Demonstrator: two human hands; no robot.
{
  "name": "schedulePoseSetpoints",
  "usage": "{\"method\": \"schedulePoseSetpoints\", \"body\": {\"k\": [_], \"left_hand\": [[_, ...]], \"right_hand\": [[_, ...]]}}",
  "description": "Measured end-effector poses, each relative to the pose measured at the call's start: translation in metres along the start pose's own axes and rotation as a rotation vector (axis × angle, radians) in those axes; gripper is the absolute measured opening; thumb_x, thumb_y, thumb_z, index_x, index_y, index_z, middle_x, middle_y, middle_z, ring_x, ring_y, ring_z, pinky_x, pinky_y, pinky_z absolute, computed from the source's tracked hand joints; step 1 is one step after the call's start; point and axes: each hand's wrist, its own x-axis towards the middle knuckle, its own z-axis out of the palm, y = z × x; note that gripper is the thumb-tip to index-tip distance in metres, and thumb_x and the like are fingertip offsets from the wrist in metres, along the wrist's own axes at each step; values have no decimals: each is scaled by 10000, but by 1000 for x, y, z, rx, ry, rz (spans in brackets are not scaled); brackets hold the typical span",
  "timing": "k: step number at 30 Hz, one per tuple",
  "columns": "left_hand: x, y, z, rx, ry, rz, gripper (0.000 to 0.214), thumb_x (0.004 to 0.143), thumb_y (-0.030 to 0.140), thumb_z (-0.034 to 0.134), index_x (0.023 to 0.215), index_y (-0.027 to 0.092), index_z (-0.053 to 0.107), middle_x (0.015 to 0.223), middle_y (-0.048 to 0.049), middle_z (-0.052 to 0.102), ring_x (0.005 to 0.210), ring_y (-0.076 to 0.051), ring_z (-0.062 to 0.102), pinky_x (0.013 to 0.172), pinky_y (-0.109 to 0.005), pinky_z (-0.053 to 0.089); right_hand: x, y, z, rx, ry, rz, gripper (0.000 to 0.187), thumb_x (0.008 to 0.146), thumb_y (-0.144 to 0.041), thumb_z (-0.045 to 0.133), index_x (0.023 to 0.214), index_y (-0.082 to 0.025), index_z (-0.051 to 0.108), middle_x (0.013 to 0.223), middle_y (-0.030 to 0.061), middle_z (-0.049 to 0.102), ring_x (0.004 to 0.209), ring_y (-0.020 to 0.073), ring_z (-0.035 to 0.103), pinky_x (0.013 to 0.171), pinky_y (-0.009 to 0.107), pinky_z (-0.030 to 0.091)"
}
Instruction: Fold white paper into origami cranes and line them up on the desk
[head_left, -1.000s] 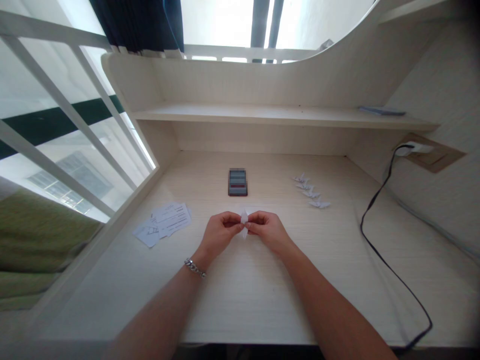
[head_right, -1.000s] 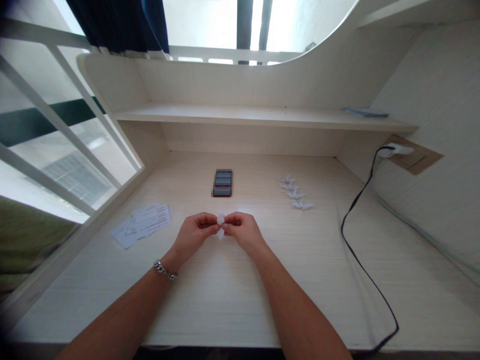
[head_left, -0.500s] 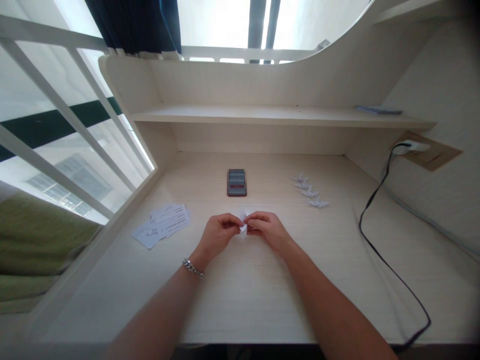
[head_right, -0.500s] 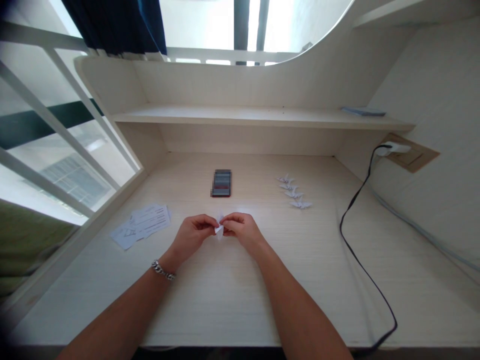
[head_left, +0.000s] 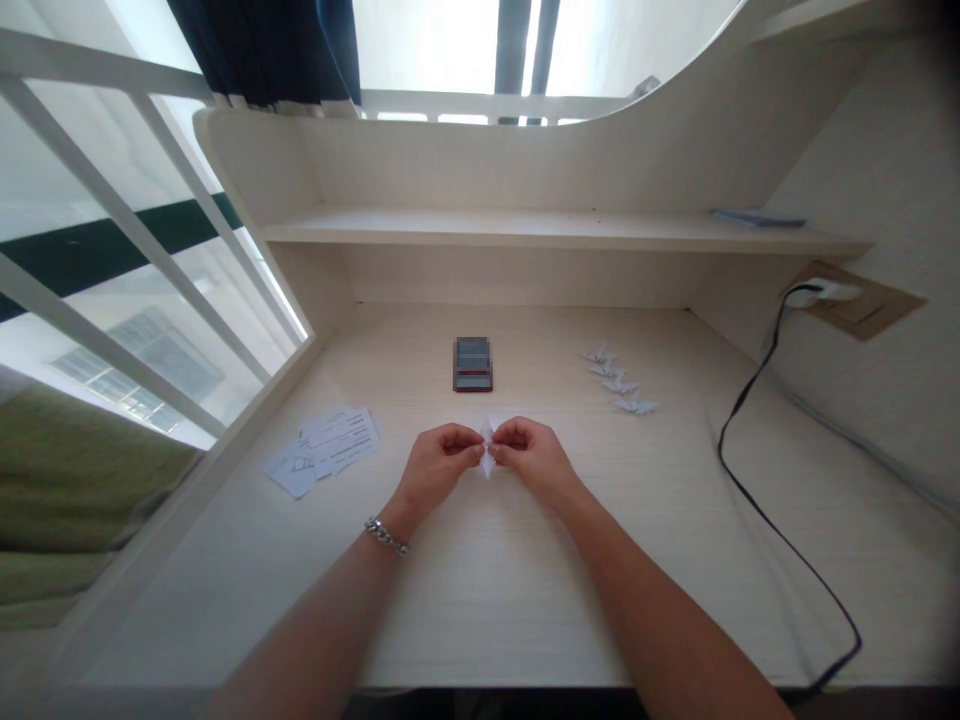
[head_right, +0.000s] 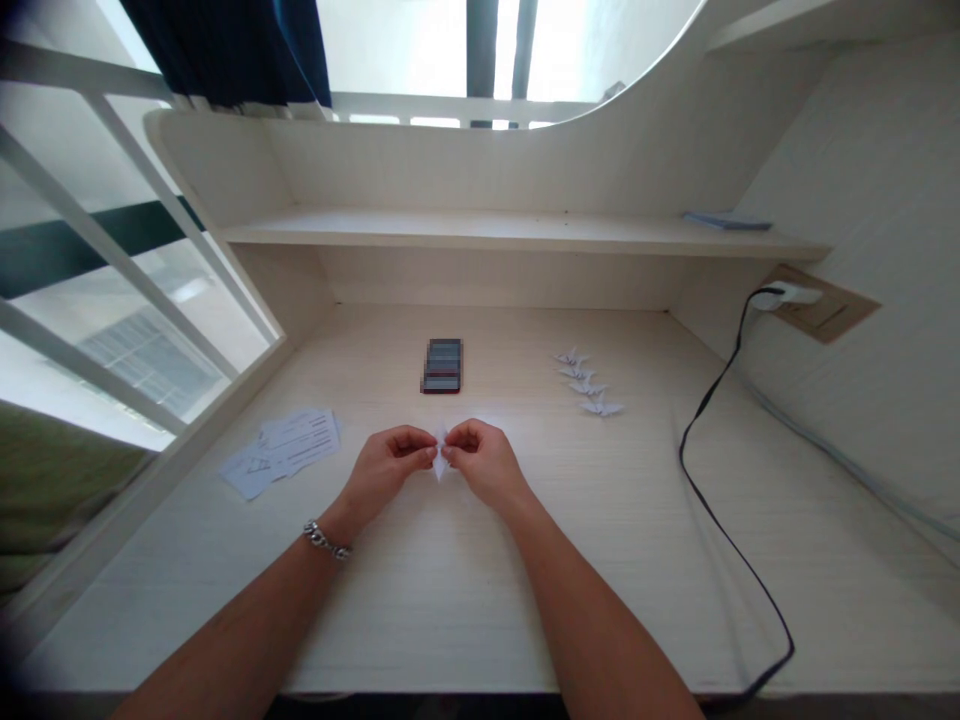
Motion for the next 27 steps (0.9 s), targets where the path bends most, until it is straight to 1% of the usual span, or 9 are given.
{"method": "schedulePoseSetpoints", "body": {"k": [10,14,22,27], "left_hand": [[0,-5,-1,41,14,27,181,621,235,685,772,139,660,724,-39,668,653,-132,602,624,-242,476],[0,-5,-1,49,18,38,175,615,230,686,765,141,659,726,-40,669,654,-133,602,627,-241,472],[2,-9,0,24,20,51,130,625,191,663,742,141,637,707,-26,651,641,-117,588,619,-231,463],[2,-7,1,-10,13,34,117,622,174,655,731,140,630,694,-22,644,636,-116,585,622,-235,461]], "right_hand": [[-1,2,-1,-74,12,4,138,617,-218,662,693,-170,556,614,-7,584,540,128,556,536,265,455],[-2,2,0,-91,19,-20,117,630,-210,648,686,-174,551,600,-13,577,530,125,552,532,263,451],[-4,-3,2,-159,31,-48,101,631,-200,643,677,-171,558,613,-6,580,564,132,558,559,263,450],[-3,-2,2,-176,36,-56,107,625,-213,651,667,-175,560,612,-5,581,570,135,553,560,261,446]]}}
